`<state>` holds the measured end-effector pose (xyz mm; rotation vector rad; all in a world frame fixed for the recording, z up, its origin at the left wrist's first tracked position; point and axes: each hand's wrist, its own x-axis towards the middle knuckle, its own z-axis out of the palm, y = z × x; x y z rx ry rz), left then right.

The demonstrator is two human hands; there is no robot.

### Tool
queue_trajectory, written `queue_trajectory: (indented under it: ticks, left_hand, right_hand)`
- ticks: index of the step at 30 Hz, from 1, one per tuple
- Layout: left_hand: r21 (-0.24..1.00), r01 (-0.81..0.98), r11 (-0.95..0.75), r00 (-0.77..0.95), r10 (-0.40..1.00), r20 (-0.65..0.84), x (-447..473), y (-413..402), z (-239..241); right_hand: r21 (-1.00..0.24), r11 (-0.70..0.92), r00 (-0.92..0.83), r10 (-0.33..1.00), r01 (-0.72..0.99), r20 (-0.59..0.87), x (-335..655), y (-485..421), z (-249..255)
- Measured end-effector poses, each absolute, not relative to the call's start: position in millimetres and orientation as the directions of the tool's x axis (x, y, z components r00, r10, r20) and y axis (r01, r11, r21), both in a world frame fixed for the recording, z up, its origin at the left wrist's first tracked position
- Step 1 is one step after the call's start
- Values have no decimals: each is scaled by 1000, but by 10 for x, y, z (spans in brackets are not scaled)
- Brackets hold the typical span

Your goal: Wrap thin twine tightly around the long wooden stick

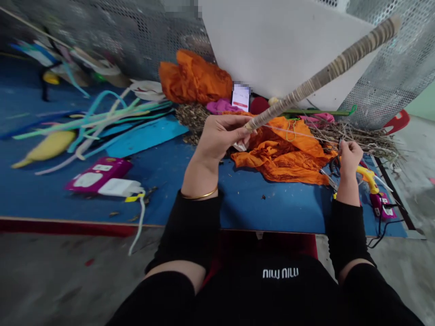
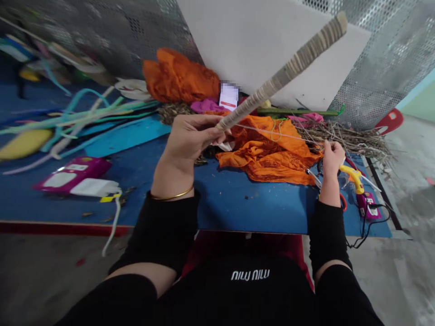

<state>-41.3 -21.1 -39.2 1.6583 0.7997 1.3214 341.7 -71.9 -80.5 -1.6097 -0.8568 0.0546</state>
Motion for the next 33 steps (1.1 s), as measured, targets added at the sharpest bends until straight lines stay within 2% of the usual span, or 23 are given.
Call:
queue_trajectory:
  ticks: [1, 3, 5, 7, 8, 10, 12, 14, 18, 20, 22, 24, 26, 29, 31, 33]
  left_hand:
    - [896, -34, -443, 230, 869, 438, -360, -195, -331]
    - [883, -3, -470, 232, 858, 458, -248, -161, -199]
    - [870, 38, -492, 244, 849, 469, -136, -135, -80]
    - [871, 39, -489, 253, 848, 465, -37, -123, -1]
    - [878, 37, -478, 262, 852, 453, 5, -122, 20]
    - [890, 33, -455, 272, 861, 430, 73, -121, 28]
    - [895, 16, -446, 280, 861, 424, 120, -108, 4]
    - [899, -15, -437, 300, 856, 421, 146, -66, -35]
    - [919, -39, -391, 304, 872, 384, 142, 105, -124]
    - [921, -24, -389, 270, 884, 380, 133, 192, -168]
    - [925, -25, -380, 256, 892, 374, 145, 246, -211]
    - [939, -63, -338, 281, 897, 341, 189, 260, -254]
    - [951, -119, -285, 340, 888, 308, 257, 246, -293]
    - [948, -159, -275, 402, 859, 317, 349, 214, -332]
    - [948, -151, -281, 400, 860, 318, 373, 203, -339]
    - [954, -152, -260, 403, 864, 300, 360, 201, -333]
  right_hand:
    - [-827, -49, 727, 507, 560, 462, 3376, -748, -797]
    - [-755, -49, 698, 424, 654, 577, 3256, -813, -752]
    - [-657, 61, 593, 373, 751, 713, 3073, -857, -671]
    - [-568, 250, 433, 435, 784, 789, 2834, -846, -567]
    - [-555, 357, 342, 509, 751, 790, 2702, -814, -514]
    - [-613, 522, 158, 671, 593, 724, 2441, -708, -418]
    - [-701, 572, 33, 764, 427, 644, 2213, -576, -355]
    - [-751, 564, -44, 809, 343, 586, 2045, -465, -333]
    - [-753, 523, 39, 811, 400, 584, 1908, -397, -370]
    - [-677, 566, 78, 737, 470, 671, 1901, -413, -405]
    - [-585, 651, 34, 654, 483, 756, 1896, -428, -442]
    - [-568, 724, -6, 619, 392, 785, 1873, -427, -479]
    - [-617, 760, -18, 633, 204, 774, 1835, -409, -505]
    - [-692, 717, 44, 697, -83, 716, 1787, -379, -495]
    - [-740, 655, 108, 755, -154, 647, 1782, -378, -459]
    - [-780, 613, 179, 787, -124, 590, 1797, -396, -422]
